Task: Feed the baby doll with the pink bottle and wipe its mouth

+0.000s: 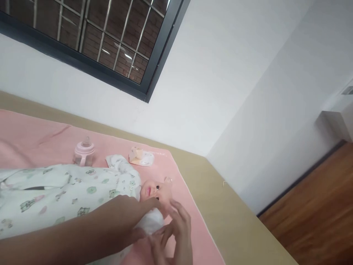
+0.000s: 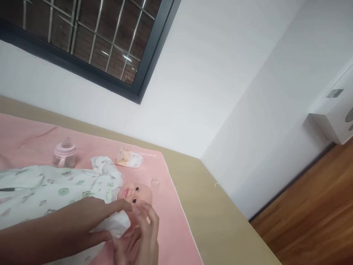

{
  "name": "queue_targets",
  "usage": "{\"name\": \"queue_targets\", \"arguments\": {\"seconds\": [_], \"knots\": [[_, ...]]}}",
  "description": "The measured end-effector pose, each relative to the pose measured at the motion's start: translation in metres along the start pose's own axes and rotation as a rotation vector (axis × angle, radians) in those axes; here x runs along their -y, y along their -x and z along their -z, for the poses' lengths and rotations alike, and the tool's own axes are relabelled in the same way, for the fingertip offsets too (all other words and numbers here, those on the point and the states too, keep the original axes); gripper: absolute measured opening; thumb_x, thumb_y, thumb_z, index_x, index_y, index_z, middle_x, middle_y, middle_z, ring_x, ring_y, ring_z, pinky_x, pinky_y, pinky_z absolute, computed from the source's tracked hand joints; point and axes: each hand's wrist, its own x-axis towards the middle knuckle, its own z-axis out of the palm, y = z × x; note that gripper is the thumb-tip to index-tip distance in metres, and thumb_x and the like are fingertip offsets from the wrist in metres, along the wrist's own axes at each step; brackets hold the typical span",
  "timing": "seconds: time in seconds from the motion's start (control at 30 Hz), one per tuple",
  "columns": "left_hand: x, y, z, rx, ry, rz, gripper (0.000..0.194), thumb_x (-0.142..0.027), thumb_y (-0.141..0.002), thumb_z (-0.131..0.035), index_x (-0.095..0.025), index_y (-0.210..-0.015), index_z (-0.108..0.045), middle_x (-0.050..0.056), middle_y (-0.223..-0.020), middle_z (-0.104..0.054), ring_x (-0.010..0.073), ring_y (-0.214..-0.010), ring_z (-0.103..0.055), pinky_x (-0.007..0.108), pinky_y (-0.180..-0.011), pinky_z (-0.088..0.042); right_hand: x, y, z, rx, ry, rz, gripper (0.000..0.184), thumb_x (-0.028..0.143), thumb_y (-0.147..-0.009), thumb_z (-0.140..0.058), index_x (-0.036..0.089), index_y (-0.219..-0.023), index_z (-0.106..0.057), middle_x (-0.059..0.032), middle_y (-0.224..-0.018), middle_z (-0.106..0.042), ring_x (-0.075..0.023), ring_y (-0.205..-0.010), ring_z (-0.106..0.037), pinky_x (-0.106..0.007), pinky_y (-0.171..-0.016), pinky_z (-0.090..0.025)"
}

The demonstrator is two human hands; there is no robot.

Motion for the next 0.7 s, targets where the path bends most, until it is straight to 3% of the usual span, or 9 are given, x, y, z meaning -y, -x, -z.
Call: {"name": "queue_targets", "arguments": {"seconds": [0.07,0.13,0.2,0.27,0.37,0.5,0.57,0.7], "knots": [[-0.007,0.005,0.010,0.076,-0.035,0.031,0.041,-0.017,-0.076,-0.046,-0.031,-0.114,-0.049,-0.004,-0.071,-0.061,0.0204,-0.064,-0.059,0.026,-0.055,-0.031,0.001,0.001,-0.002,-0.017,-0.094,-0.147,0.048,0.036,-0.083,-0.060,0.031,-0.127,-0.042,-0.0103,-0.130,-0.048,-0.0104,-0.061,-0.055,-0.033,-0.067,-0.053],[-0.012,0.008,0.018,0.120,-0.053,0.048,0.045,-0.018,-0.076,-0.046,-0.031,-0.119,-0.047,-0.003,-0.072,-0.061,0.0214,-0.066,-0.059,0.025,-0.056,-0.032,0.006,-0.001,-0.003,0.036,-0.222,-0.304,0.049,0.039,-0.081,-0.062,0.027,-0.125,-0.043,-0.0054,-0.105,-0.060,-0.0082,-0.057,-0.049,-0.027,-0.064,-0.050],[-0.013,0.010,0.022,0.136,-0.083,0.057,0.046,-0.018,-0.076,-0.045,-0.030,-0.121,-0.047,-0.002,-0.071,-0.061,0.0226,-0.066,-0.060,0.026,-0.055,-0.031,0.011,-0.006,-0.003,0.075,-0.346,-0.402,0.050,0.041,-0.080,-0.064,0.026,-0.123,-0.044,0.0011,-0.082,-0.058,-0.0063,-0.053,-0.043,-0.021,-0.057,-0.045],[-0.010,0.010,0.026,0.108,-0.069,0.065,0.048,-0.020,-0.077,-0.046,-0.029,-0.123,-0.045,-0.002,-0.072,-0.062,0.0229,-0.068,-0.060,0.026,-0.057,-0.034,0.015,-0.013,0.000,0.073,-0.430,-0.428,0.051,0.043,-0.078,-0.066,0.025,-0.120,-0.044,0.0041,-0.072,-0.053,-0.0057,-0.051,-0.041,-0.018,-0.050,-0.039],[0.000,0.011,0.039,-0.020,0.036,0.044,0.049,-0.029,-0.081,-0.047,-0.030,-0.129,-0.039,-0.001,-0.085,-0.066,0.0221,-0.079,-0.062,0.029,-0.067,-0.042,0.013,-0.030,0.010,0.009,-0.452,-0.408,0.053,0.044,-0.075,-0.069,0.024,-0.117,-0.044,0.0044,-0.071,-0.051,-0.0064,-0.052,-0.044,-0.017,-0.045,-0.036],[0.025,0.021,0.081,-0.208,0.006,0.114,0.057,-0.053,-0.083,-0.047,-0.029,-0.133,-0.040,0.004,-0.103,-0.067,0.0266,-0.095,-0.061,0.036,-0.080,-0.046,-0.014,-0.054,0.031,-0.078,-0.359,-0.419,0.055,0.042,-0.072,-0.070,0.022,-0.116,-0.043,0.0026,-0.074,-0.055,-0.0092,-0.059,-0.051,-0.021,-0.053,-0.043],[0.047,0.028,0.108,-0.275,0.016,0.200,0.061,-0.064,-0.079,-0.049,-0.028,-0.128,-0.046,0.003,-0.105,-0.067,0.0264,-0.097,-0.061,0.036,-0.080,-0.048,-0.037,-0.060,0.040,-0.025,-0.296,-0.455,0.054,0.041,-0.071,-0.069,0.020,-0.114,-0.044,0.0029,-0.073,-0.056,-0.0108,-0.059,-0.053,-0.024,-0.058,-0.045],[0.106,0.039,0.155,-0.560,0.024,0.336,0.076,-0.076,-0.063,-0.051,-0.027,-0.122,-0.052,0.001,-0.093,-0.070,0.0266,-0.092,-0.064,0.038,-0.080,-0.047,-0.090,-0.058,0.047,0.049,-0.099,-0.509,0.050,0.036,-0.070,-0.061,0.018,-0.113,-0.043,0.0042,-0.067,-0.056,-0.0126,-0.055,-0.053,-0.028,-0.061,-0.044]]}}
